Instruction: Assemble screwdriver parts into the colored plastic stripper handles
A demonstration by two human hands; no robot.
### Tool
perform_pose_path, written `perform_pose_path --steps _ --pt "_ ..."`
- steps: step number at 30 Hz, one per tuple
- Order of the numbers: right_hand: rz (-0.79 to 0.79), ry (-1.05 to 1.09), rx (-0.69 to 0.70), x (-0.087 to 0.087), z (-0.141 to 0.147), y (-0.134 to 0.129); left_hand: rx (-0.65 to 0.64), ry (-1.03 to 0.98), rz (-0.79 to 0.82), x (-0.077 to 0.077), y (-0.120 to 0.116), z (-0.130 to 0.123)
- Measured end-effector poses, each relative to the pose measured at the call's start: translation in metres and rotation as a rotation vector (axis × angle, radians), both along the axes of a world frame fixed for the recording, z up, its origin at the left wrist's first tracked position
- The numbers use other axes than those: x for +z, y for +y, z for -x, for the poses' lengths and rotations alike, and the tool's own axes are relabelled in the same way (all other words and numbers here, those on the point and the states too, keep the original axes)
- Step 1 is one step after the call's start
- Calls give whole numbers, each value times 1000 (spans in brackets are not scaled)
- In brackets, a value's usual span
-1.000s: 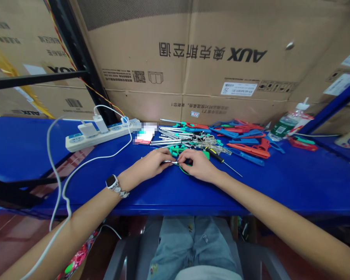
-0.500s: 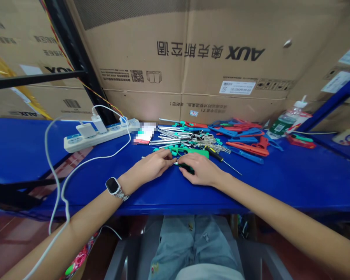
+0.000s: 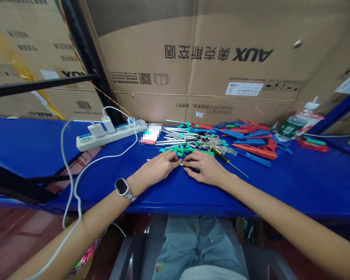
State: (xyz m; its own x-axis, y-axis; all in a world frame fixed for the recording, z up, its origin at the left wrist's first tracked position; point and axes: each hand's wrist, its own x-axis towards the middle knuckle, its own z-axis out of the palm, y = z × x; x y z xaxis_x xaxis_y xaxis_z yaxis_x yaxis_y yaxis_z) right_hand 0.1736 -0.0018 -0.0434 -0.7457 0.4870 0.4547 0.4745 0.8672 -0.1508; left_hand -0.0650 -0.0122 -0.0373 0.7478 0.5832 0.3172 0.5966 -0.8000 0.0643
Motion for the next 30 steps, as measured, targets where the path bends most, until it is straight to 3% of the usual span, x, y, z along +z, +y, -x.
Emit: perform_pose_path --steps 6,11,14,19,24,30 --pt "28 -17 -63 6 0 -5 27 -38 -25 2 -6 0" --pt "35 91 -59 29 13 10 125 -194 -58 15 -3 10" --pt "46 100 -66 47 39 42 308 -349 -55 19 8 27" --pt "85 -140 -102 64 112 101 605 -500 -48 10 25 58" --pt "32 -332 -144 65 166 130 693 -568 -57 0 28 67" --pt "49 -351 -165 60 185 143 725 -603 -44 -2 29 64"
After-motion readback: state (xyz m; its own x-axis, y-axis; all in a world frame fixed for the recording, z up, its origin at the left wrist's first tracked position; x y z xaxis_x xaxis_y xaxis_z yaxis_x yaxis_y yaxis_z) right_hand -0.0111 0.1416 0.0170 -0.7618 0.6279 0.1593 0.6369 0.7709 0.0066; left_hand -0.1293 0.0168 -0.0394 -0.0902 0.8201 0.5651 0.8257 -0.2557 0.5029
